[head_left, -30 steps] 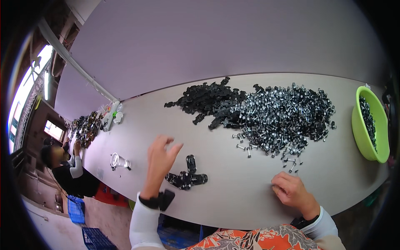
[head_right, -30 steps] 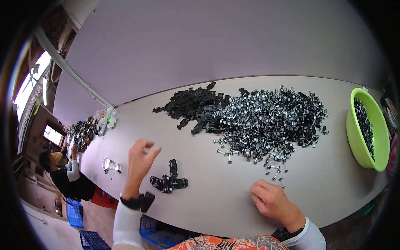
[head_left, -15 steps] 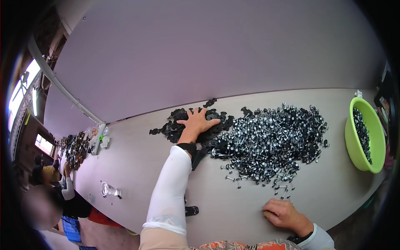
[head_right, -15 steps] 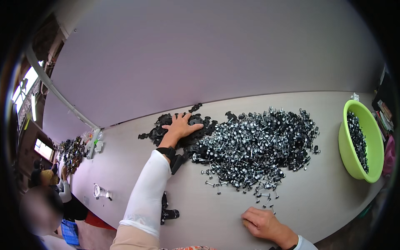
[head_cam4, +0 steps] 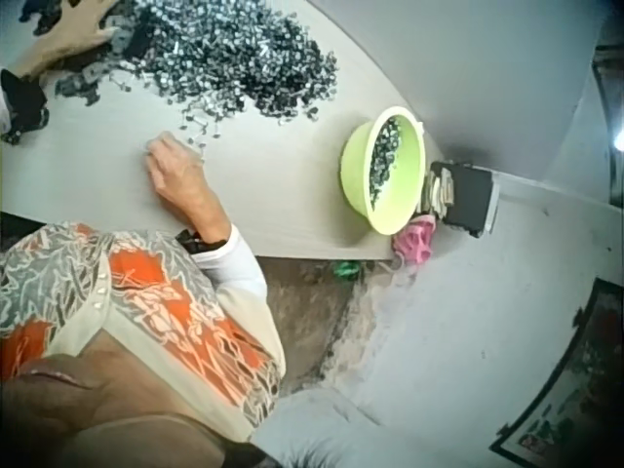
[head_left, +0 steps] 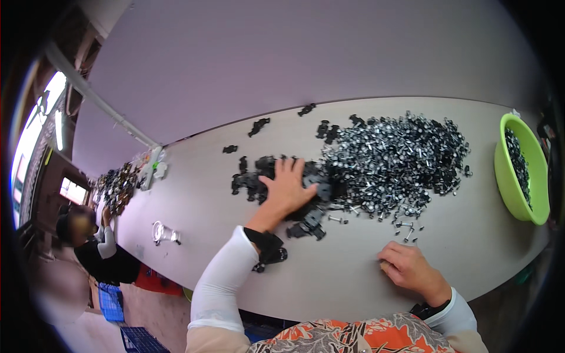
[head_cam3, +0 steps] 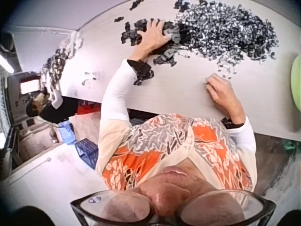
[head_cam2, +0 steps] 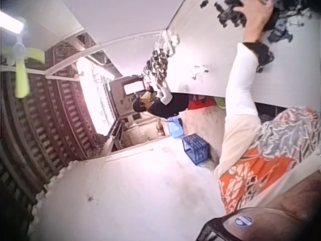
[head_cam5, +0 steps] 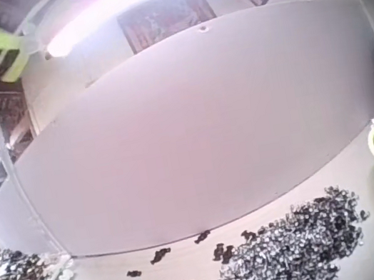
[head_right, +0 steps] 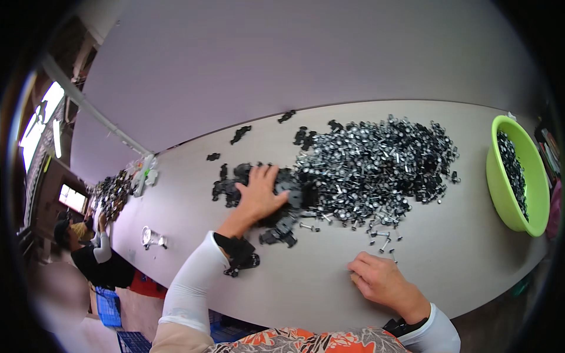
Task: The person sits at a table and assembles small metal hardware components by hand. They pick up black plastic clips and silver bolts, insert the bolts into the clips, and place the finished assemblies on the table. The person occasionally gathers loose parts from a large pile to continue the repetitive assembly process.
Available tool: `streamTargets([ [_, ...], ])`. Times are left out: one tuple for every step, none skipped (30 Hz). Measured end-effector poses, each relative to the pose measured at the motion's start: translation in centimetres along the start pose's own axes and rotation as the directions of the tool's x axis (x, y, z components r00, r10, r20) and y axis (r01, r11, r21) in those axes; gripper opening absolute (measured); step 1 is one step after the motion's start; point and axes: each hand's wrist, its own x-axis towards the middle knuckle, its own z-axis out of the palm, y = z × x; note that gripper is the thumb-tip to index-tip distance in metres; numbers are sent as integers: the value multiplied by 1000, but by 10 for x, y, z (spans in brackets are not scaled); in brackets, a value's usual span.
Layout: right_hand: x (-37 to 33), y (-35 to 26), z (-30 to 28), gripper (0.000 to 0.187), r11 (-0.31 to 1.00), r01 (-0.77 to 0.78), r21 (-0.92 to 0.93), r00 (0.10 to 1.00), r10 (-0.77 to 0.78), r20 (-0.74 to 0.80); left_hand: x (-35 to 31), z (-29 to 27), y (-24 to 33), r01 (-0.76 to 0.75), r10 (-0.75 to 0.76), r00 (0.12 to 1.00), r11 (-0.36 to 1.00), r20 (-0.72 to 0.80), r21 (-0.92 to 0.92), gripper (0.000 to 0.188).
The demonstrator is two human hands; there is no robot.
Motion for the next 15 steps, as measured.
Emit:
streamTargets([
  [1, 0, 0, 16, 1000, -9, 0, 1000, 9, 3, -8, -3, 8, -2, 2, 1000, 1000, 31, 0, 79],
  [1, -1, 0, 16, 1000, -18, 0, 1000, 18, 6, -16, -8, 15, -18, 19, 998, 1000, 60, -25, 79],
  [0, -1, -1, 16, 1000, -31, -4, 1000, 31, 7, -21, -3, 17, -61, 61, 997, 998, 51, -7, 80],
  [0, -2, -1, 15, 1000, -31, 4, 1000, 31, 4, -28, -5, 21, -73, 73, 994, 997, 80, -8, 84],
  [0, -2, -1, 15, 999, -31, 11, 1000, 31, 2, -39, -9, 20, -92, 97, 992, 994, 78, -56, 86],
  [0, -2, -1, 14, 999, -41, 14, 999, 41, -2, -46, -10, 20, -121, 129, 989, 987, 78, -109, 89],
  [0, -2, -1, 14, 999, -40, 12, 999, 40, -6, -52, -17, 19, -138, 158, 982, 974, 100, -179, 90],
  [0, -2, -1, 13, 999, -41, 10, 999, 41, -10, -56, -23, 15, -155, 189, 975, 956, 120, -247, 91],
  [0, -3, -1, 13, 999, -43, 12, 999, 44, -13, -56, -21, 5, -225, 254, 966, 919, 53, -323, 87],
  [1, -4, -1, 13, 999, -47, 16, 999, 48, -16, -56, -22, -4, -305, 303, 951, 883, -61, -356, 75],
  [2, -5, -2, 13, 998, -53, 20, 998, 53, -22, -52, -29, -14, -300, 294, 953, 877, -76, -376, 68],
  [0, -5, -2, 13, 998, -64, 23, 998, 64, -24, -47, -39, -22, -296, 285, 954, 867, -87, -401, 62],
  [0, -5, -3, 14, 998, -67, 23, 997, 67, -31, -40, -50, -31, -210, 199, 977, 849, -74, -485, 57],
  [4, -3, -3, 14, 996, -78, 37, 997, 79, -24, -30, -58, -44, -103, 102, 994, 818, -32, -566, 53],
  [3, -4, -3, 14, 996, -78, 40, 997, 79, -23, -20, -51, -67, -103, 26, 983, 894, -179, -436, 50],
])
